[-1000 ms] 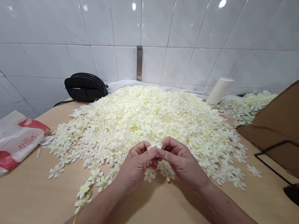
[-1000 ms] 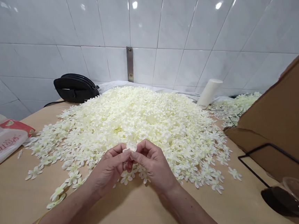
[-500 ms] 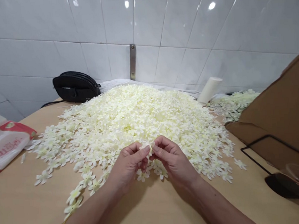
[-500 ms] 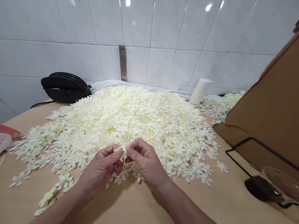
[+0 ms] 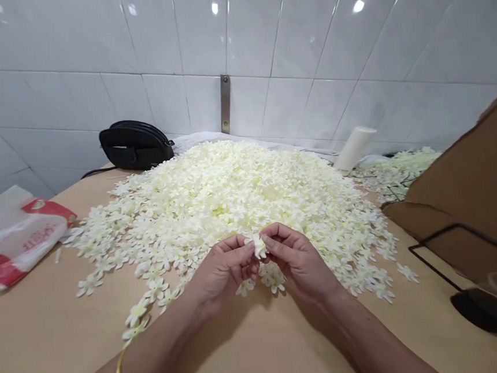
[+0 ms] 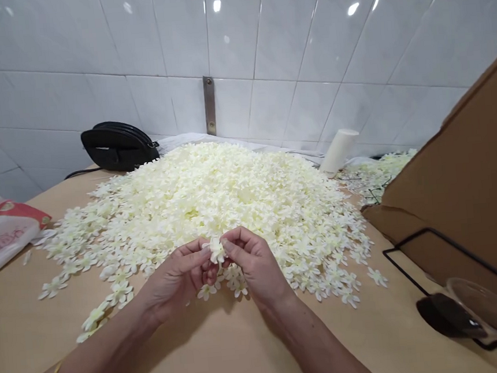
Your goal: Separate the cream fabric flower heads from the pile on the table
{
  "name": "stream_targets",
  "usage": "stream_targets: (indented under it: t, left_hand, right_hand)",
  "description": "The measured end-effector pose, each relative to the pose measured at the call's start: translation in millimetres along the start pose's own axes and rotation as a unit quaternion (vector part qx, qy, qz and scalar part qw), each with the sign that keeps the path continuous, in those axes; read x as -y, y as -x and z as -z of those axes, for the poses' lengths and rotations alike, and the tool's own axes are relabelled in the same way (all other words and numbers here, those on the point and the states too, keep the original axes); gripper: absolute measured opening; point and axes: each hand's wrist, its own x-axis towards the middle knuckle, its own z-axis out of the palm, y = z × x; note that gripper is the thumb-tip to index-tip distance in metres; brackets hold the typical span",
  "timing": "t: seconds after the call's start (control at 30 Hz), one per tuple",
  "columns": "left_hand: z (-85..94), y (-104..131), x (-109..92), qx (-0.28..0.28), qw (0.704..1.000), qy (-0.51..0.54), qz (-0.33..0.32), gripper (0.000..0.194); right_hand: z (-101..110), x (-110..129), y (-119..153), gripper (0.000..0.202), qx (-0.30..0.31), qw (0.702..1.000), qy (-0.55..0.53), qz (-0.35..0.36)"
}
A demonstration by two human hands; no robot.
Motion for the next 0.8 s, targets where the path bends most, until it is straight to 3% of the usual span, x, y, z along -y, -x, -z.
stream_targets:
  t: [0.17, 0.3, 0.4, 0.6, 0.8]
  left_hand:
    - [-5.6, 21.4, 1.8, 0.004, 0.999, 0.008, 0.035, 0.02]
    - [0.6, 50.3, 9.4, -0.062, 0.996, -0.023, 0.053, 0.019]
    - [10.2, 66.6, 14.4, -0.12, 0.991, -0.045, 0.034, 0.021]
    - [16.4, 72.1, 21.4, -0.146, 0.988, -0.043, 0.034, 0.022]
    - [8.2, 62.0, 26.9, -0.155, 0.984, -0.085, 0.018, 0.022]
  right_hand:
    - [-3.5, 2.9, 17.8, 0.017, 0.018, 0.999, -0.019, -0.022]
    - [0.2, -3.3, 46.5, 0.017, 0.009, 0.992, 0.12, -0.039]
    - [3.0, -12.8, 65.4, 0.019, 0.013, 0.968, 0.247, -0.052]
    - [4.0, -28.9, 75.6, 0.019, 0.024, 0.86, 0.501, 0.091]
    - [-2.6, -20.7, 78.8, 0.018, -0.053, 0.875, 0.458, 0.146]
